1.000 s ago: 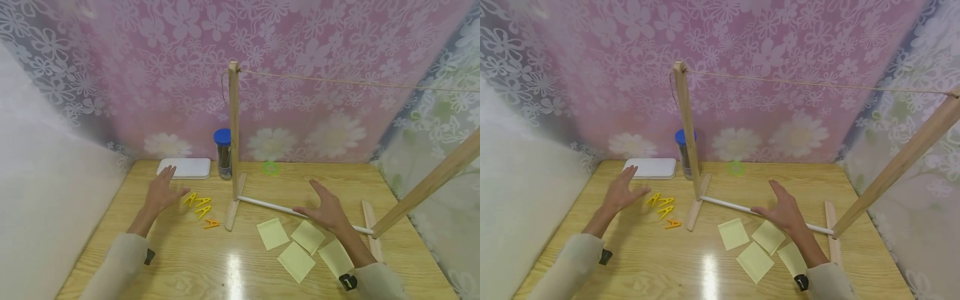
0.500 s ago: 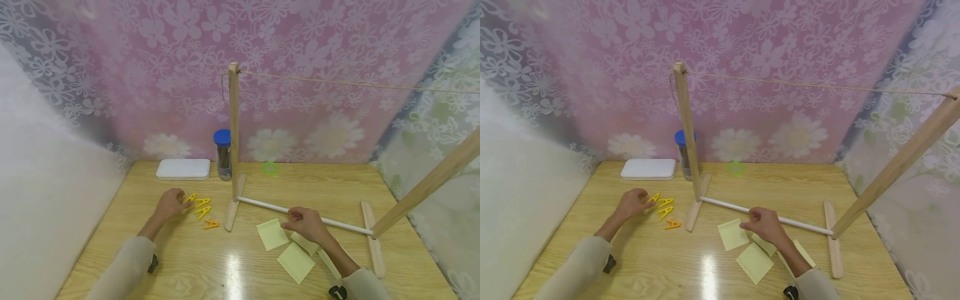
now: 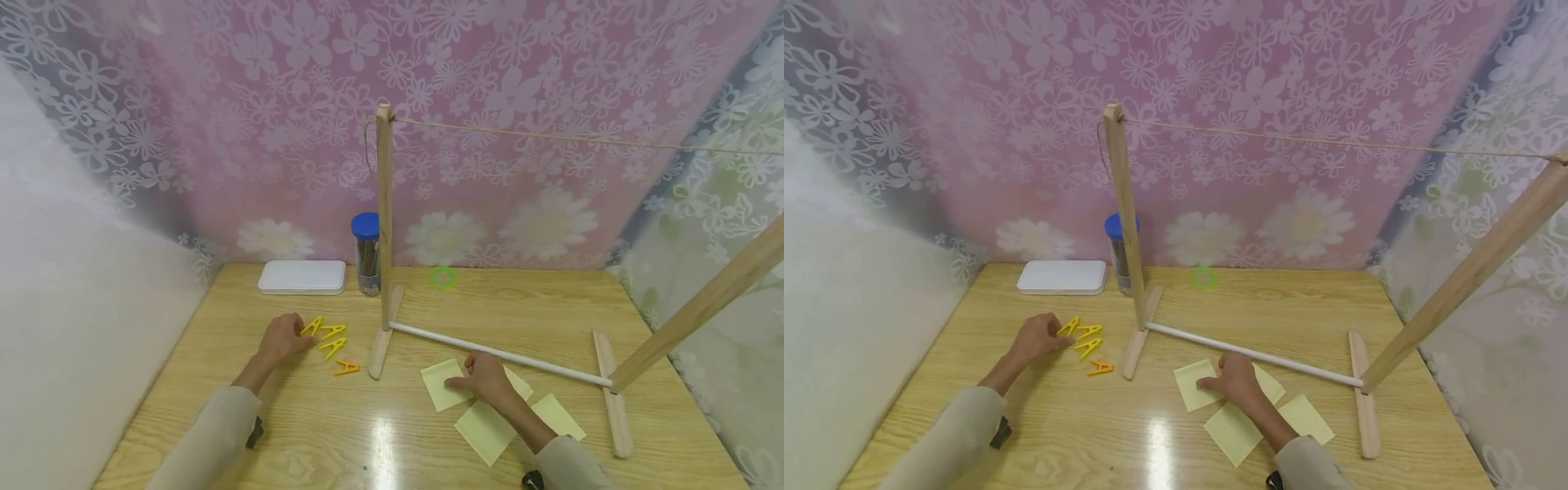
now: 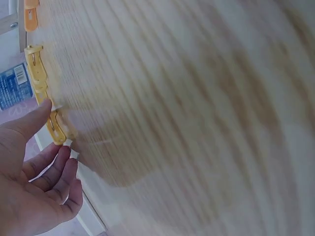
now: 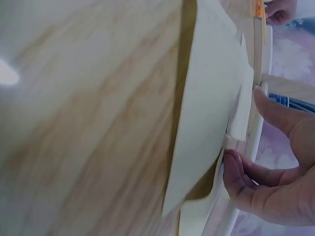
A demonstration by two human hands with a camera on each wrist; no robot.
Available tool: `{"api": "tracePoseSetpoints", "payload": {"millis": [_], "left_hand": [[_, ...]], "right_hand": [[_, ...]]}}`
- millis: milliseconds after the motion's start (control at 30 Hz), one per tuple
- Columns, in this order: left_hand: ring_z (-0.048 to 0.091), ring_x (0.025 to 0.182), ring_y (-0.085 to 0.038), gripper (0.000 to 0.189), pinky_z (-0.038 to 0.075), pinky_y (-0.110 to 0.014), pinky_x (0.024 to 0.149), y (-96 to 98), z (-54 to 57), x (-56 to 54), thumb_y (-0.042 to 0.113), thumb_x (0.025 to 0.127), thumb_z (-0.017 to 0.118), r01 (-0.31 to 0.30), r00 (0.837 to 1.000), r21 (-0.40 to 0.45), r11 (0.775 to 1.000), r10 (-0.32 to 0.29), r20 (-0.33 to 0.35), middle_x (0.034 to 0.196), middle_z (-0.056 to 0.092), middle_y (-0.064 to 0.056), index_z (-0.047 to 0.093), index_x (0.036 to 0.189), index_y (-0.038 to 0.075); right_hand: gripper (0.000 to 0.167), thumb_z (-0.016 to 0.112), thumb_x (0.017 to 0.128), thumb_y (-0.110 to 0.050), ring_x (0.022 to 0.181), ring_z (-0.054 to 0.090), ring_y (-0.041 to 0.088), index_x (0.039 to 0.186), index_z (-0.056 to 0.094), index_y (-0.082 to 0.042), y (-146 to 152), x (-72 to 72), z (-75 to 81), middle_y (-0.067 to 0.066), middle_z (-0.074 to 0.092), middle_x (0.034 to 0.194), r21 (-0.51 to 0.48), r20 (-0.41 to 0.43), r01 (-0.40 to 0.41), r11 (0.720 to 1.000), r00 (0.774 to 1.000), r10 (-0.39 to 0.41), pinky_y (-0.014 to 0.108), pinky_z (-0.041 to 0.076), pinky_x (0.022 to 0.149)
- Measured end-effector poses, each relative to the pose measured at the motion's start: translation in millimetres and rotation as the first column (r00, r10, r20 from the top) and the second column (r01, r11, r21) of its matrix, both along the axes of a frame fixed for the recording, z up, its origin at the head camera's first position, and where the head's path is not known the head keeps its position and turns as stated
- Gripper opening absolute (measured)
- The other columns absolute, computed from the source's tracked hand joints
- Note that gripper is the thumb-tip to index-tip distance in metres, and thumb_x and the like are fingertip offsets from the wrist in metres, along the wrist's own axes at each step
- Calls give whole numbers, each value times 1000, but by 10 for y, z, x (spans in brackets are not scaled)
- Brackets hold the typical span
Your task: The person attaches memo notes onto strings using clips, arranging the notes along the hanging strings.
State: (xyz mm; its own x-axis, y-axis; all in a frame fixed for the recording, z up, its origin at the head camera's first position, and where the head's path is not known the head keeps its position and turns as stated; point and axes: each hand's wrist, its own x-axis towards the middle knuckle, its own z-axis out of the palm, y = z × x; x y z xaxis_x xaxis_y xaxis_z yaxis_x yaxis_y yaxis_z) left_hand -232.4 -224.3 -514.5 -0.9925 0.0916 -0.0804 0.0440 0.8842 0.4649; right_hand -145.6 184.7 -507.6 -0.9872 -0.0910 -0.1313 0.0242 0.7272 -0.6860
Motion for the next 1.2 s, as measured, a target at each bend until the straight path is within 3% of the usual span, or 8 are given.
{"api": "tracePoseSetpoints", "payload": {"millis": [133,200,333,467,767,1000,1100,1200], "left_hand": [[53,71,-21,36,45,-32,63,11,-20,-19,28,78,77,9,1000,-6,1000,-10,-18,82,61,-11,61,90,-2],[52,71,-21,36,45,-32,63,15,-24,-32,28,78,77,8,1000,-4,1000,-8,-16,82,61,-11,61,91,-2],[52,73,-21,35,45,-32,64,12,-14,-42,26,78,77,-1,1000,8,1000,1,-16,84,60,-11,61,91,-2],[53,74,-21,34,45,-32,64,15,4,-42,25,78,77,-5,1000,16,1000,5,-18,84,60,-12,62,91,-2],[57,78,-24,31,48,-35,68,-8,74,10,19,79,74,-50,999,50,998,50,1,89,64,-15,61,96,-2],[63,85,-31,32,53,-43,75,-44,178,50,14,83,71,16,994,126,992,-2,-111,98,67,-22,62,104,-8],[63,85,-31,33,53,-43,74,-42,277,50,16,86,68,60,985,139,989,-36,-167,99,67,-23,63,107,-9],[63,86,-32,34,53,-44,74,-33,399,36,19,88,67,90,973,124,988,-61,-222,100,66,-23,63,108,-8]], "right_hand": [[64,87,64,-16,46,19,6,57,24,-17,-90,-29,-15,-4,28,55,26,-26,-1,1000,1000,1,14,19,41],[67,88,62,-13,47,17,6,57,21,-18,-118,-38,-2,-3,28,58,46,-29,0,999,1000,2,14,18,42],[48,87,61,-7,52,26,10,57,39,-5,-140,-60,28,4,41,67,72,-18,-4,997,1000,6,19,28,47],[40,87,59,-3,62,36,15,77,53,8,-140,-84,39,10,49,77,50,10,0,999,1000,0,23,38,56],[48,84,59,3,55,35,13,80,42,-4,-172,-64,15,1,37,64,-22,43,18,1000,999,-17,20,33,48],[41,82,63,3,60,39,15,89,49,0,-158,-56,-8,3,42,69,-31,10,7,1000,1000,-7,24,37,53],[38,77,70,2,67,44,15,100,54,4,-120,-44,-37,4,46,74,-79,-30,-19,997,999,16,28,46,63],[36,74,76,1,63,41,12,107,57,7,-64,-35,-34,2,44,72,-146,-47,-49,988,998,43,32,50,75]]}}
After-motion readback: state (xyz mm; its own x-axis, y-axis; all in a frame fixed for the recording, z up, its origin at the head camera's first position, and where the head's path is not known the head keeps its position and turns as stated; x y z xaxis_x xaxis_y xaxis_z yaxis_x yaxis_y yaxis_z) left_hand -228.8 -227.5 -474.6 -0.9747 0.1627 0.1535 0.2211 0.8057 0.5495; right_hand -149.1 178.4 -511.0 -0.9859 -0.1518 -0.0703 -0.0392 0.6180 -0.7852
